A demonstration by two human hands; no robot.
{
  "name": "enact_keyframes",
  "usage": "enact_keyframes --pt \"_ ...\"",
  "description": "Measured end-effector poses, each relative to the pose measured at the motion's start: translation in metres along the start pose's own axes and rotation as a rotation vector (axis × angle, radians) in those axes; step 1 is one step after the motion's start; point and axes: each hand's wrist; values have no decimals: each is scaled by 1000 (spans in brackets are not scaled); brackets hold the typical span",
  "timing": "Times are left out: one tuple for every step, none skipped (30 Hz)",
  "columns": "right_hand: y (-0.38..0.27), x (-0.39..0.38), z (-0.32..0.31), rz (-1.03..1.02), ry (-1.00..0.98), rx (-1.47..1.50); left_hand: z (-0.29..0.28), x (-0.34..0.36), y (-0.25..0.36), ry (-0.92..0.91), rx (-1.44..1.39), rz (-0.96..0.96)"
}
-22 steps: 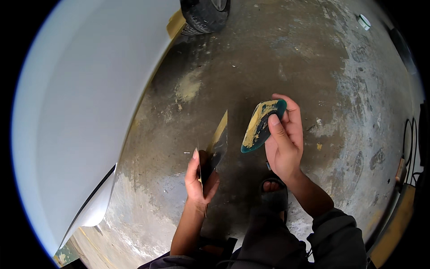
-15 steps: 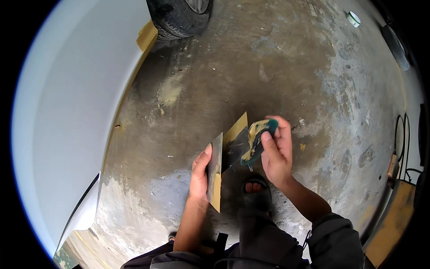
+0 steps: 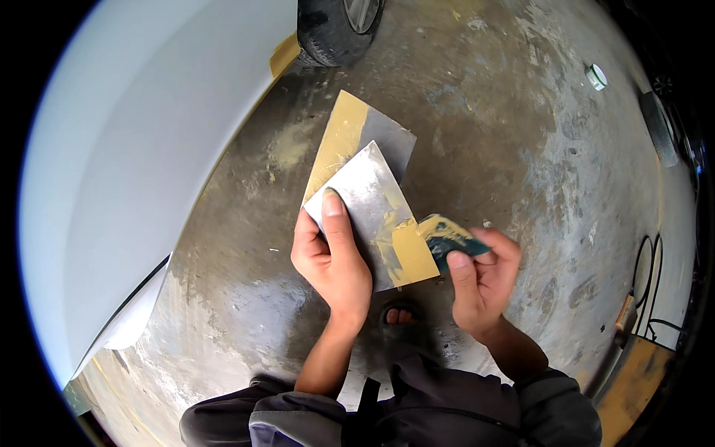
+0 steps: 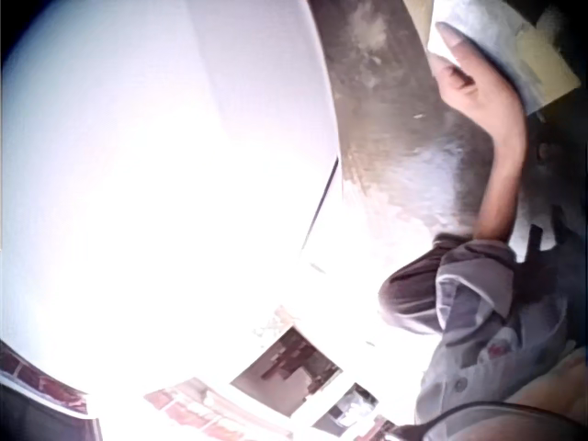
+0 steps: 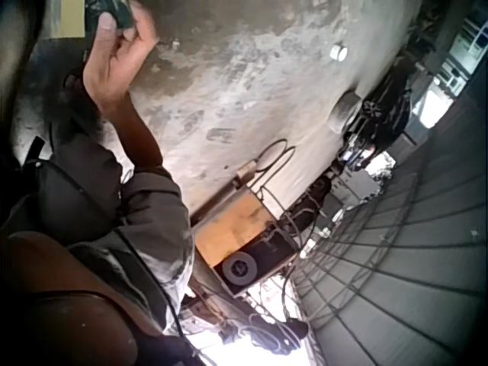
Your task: The person scoops a yellow paste from a container onto a metal spreader and applies it to a taped-off section on the rear bumper of a white car. They then use a green sanding block to smooth the applied filler, repeatedly adding more paste and sanding the area.
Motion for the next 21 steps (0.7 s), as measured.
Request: enact_keyframes --pt "1 0 -3 -15 -88 -56 -1 1 2 16 6 30" --pt "2 1 -12 -8 -200 -135 -3 3 5 33 12 60" --pt "4 3 -19 1 -316 -214 -4 4 6 53 20 88" --pt "5 8 -21 -2 -314 -280 -6 6 7 53 10 103" --pt "4 13 -20 -76 -255 -354 -6 7 9 69 30 110" --pt "0 18 -20 -149 -188 -434 -5 7 9 74 46 115" --pt "-4 23 -20 -223 -120 -513 -3 7 9 79 63 120" --pt "-9 30 -20 -361 -110 -599 -3 6 8 60 94 144" --pt "-14 36 -19 -433 -148 -646 -6 6 8 38 133 170" --pt "-18 41 -16 -504 -187 -692 -7 5 8 16 172 196" --pt "-21 44 -14 -577 -227 -737 -7 5 9 31 206 224" --pt "-22 45 -13 -596 -279 -801 -5 5 10 43 236 252" --pt "-22 45 -12 -591 -313 -799 -3 4 11 56 265 280" --pt "-19 45 -10 -585 -346 -797 -2 4 15 53 298 279" --pt "-15 43 -9 -578 -381 -787 -3 4 14 52 311 290" --pt "-10 40 -10 -594 -406 -771 -5 5 13 49 324 300" --pt "-8 38 -10 -582 -432 -751 -7 7 12 47 336 309" --pt "-8 35 -10 -569 -458 -737 -9 8 10 32 337 293" --pt "-7 31 -10 -560 -486 -736 -10 9 9 43 327 288" --pt "-6 27 -10 -548 -514 -735 -11 9 9 55 318 282" --pt "-5 22 -10 -537 -542 -733 -13 10 8 66 307 279"
Point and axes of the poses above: each hand's wrist, its own x-axis towards the middle knuckle, its own z-axis out of the palm, y = z × x, and after that the axes turned 7 degrees about x, right-handed
